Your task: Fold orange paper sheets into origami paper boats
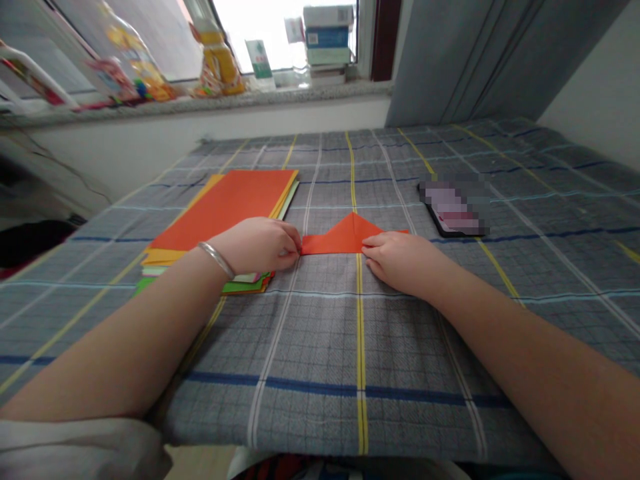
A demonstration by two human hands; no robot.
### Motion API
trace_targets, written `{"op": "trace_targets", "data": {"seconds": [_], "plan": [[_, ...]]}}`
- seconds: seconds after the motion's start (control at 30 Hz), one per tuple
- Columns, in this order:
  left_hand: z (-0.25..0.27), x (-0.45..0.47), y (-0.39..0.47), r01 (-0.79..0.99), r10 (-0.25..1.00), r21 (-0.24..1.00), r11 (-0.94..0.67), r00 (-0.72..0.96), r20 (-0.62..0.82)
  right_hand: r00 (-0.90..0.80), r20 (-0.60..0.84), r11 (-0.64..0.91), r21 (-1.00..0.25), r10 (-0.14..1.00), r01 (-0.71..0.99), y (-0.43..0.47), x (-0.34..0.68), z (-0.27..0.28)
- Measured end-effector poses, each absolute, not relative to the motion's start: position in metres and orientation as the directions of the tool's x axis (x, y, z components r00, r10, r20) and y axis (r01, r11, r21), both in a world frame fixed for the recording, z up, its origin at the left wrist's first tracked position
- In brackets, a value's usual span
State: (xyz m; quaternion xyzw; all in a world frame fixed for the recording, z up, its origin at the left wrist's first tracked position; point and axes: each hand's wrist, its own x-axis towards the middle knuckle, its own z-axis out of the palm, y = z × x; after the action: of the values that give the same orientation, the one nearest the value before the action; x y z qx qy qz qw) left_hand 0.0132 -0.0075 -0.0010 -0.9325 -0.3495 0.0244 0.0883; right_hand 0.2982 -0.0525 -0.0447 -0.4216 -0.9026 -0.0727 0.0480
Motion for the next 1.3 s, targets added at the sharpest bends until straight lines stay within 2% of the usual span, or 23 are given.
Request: {"op": "trace_targets", "data": {"seconds": [0.07, 0.13, 0.2, 0.3, 0.4, 0.53, 0.67, 0.83, 0.97, 1.1, 1.3], "plan": [[-0.002, 0.019, -0.010, 0.696, 0.730, -0.273, -0.664, 0.683, -0.034, -0.636, 0.152, 0.628, 0.100, 0.757, 0.772, -0.051, 0.298, -0.045], [-0.005, 0.029, -0.014, 0.712, 0.736, -0.329, -0.621, 0.673, 0.067, -0.625, 0.155, 0.617, 0.102, 0.765, 0.781, -0.050, 0.298, -0.045], [-0.012, 0.040, -0.019, 0.638, 0.630, -0.324, -0.698, 0.763, 0.147, -0.613, 0.167, 0.606, 0.098, 0.772, 0.790, -0.049, 0.297, -0.045], [-0.027, 0.054, -0.023, 0.571, 0.539, -0.303, -0.763, 0.821, 0.190, -0.599, 0.194, 0.590, 0.108, 0.777, 0.800, -0.049, 0.295, -0.045], [-0.040, 0.062, -0.020, 0.580, 0.561, -0.274, -0.767, 0.813, 0.153, -0.569, 0.227, 0.548, 0.154, 0.790, 0.822, -0.048, 0.291, -0.044], [-0.049, 0.064, -0.013, 0.568, 0.540, -0.311, -0.762, 0.823, 0.177, -0.567, 0.269, 0.522, 0.225, 0.778, 0.823, -0.046, 0.286, -0.045], [-0.052, 0.065, -0.011, 0.573, 0.508, -0.320, -0.755, 0.819, 0.267, -0.599, 0.333, 0.526, 0.288, 0.729, 0.800, -0.044, 0.282, -0.047], [-0.051, 0.068, -0.015, 0.533, 0.364, -0.379, -0.757, 0.825, 0.433, -0.569, 0.572, 0.484, 0.312, 0.592, 0.817, -0.046, 0.276, -0.049], [-0.049, 0.068, -0.017, 0.512, 0.280, -0.444, -0.736, 0.827, 0.488, -0.623, 0.605, 0.538, 0.350, 0.496, 0.767, -0.049, 0.272, -0.049], [-0.049, 0.066, -0.016, 0.532, 0.279, -0.426, -0.732, 0.804, 0.525, -0.610, 0.607, 0.515, 0.353, 0.509, 0.781, -0.047, 0.273, -0.049], [-0.049, 0.061, -0.015, 0.606, 0.359, -0.368, -0.705, 0.753, 0.551, -0.550, 0.598, 0.455, 0.320, 0.583, 0.831, -0.042, 0.288, -0.046]]}}
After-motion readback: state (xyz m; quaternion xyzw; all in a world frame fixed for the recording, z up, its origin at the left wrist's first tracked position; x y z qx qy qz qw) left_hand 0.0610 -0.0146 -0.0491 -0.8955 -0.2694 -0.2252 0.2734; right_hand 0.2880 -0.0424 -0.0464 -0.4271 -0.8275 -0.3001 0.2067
